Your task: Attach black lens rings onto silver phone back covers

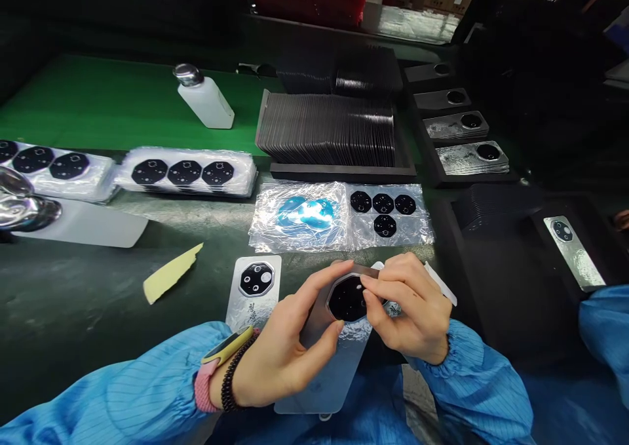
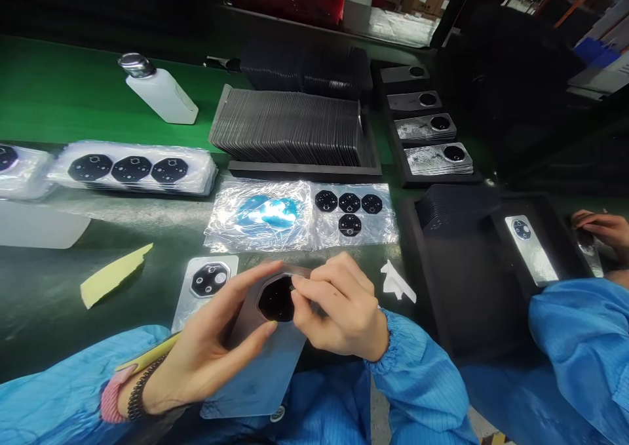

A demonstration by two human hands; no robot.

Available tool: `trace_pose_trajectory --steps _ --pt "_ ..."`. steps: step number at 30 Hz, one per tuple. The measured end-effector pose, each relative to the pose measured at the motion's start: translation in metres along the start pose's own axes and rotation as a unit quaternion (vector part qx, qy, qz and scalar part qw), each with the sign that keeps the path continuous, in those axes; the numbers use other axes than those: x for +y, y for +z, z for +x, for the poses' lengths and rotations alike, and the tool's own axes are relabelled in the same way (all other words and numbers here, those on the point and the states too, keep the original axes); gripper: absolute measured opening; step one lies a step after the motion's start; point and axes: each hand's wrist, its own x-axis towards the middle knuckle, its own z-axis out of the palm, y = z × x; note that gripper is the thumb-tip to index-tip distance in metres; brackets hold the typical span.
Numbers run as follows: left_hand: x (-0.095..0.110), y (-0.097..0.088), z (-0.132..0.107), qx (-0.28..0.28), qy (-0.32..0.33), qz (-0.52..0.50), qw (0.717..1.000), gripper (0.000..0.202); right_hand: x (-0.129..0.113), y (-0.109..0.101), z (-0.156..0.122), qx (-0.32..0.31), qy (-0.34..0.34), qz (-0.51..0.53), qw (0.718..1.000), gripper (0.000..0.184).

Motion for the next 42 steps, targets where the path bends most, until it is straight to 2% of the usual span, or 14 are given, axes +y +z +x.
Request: trace_pose_trajectory --steps 6,11,17,20,22,25,27,29,30,32,34,36,38,42 --pt "-0.002 0.003 -0.009 0.014 -0.056 0.024 0.998 0.057 0.002 -0.002 0.0 0.005 -0.045 -0.017 0.999 0.017" --pt "0.004 0.01 -0.014 0.07 -0.039 0.03 0.996 0.05 0.004 -0.006 -0.002 -0.012 -0.123 -0.056 0.991 0.016" --pt "0.006 0.014 -0.012 0.07 0.032 0.05 0.996 0.07 0.007 -0.003 -0.009 0.019 -0.188 -0.113 0.975 0.015" --pt "0.0 0.015 -0.012 0.075 0.047 0.052 0.995 0.071 0.007 -0.004 -0.009 0.016 -0.212 -0.154 0.965 0.015" --pt "-0.003 0.013 -0.01 0.072 0.038 0.042 0.996 0.069 0.007 -0.004 -0.008 0.001 -0.209 -0.179 0.961 0.022" --pt "-0.005 0.007 -0.004 0.045 -0.009 0.007 0.999 0.063 0.007 -0.003 -0.007 -0.017 -0.151 -0.161 0.975 0.03" --pt "-0.006 0.004 0.0 0.033 -0.039 -0.025 0.998 0.057 0.009 -0.002 -0.006 0.015 -0.077 -0.1 0.992 0.034" --pt "-0.009 0.002 0.001 0.035 -0.06 -0.056 0.996 0.052 0.013 -0.001 -0.004 0.061 0.029 -0.024 0.997 0.034" --pt "-0.012 0.001 0.0 0.044 -0.067 -0.068 0.994 0.05 0.015 -0.001 -0.003 0.066 0.087 0.016 0.994 0.033" --pt "-0.016 0.002 -0.001 0.061 -0.075 -0.083 0.992 0.046 0.019 -0.001 0.001 0.013 0.188 0.104 0.977 0.037" --pt "-0.02 0.003 -0.001 0.069 -0.082 -0.094 0.99 0.045 0.022 -0.001 0.006 -0.086 0.24 0.188 0.948 0.046" --pt "-0.022 0.003 0.002 0.067 -0.099 -0.107 0.987 0.044 0.025 0.002 0.009 -0.158 0.258 0.24 0.922 0.049" --pt "-0.023 0.003 0.007 0.063 -0.128 -0.131 0.981 0.046 0.027 0.006 0.009 -0.177 0.267 0.257 0.912 0.047" --pt "-0.03 0.005 0.017 0.063 -0.176 -0.194 0.963 0.056 0.035 0.017 0.005 -0.159 0.319 0.276 0.892 0.047"
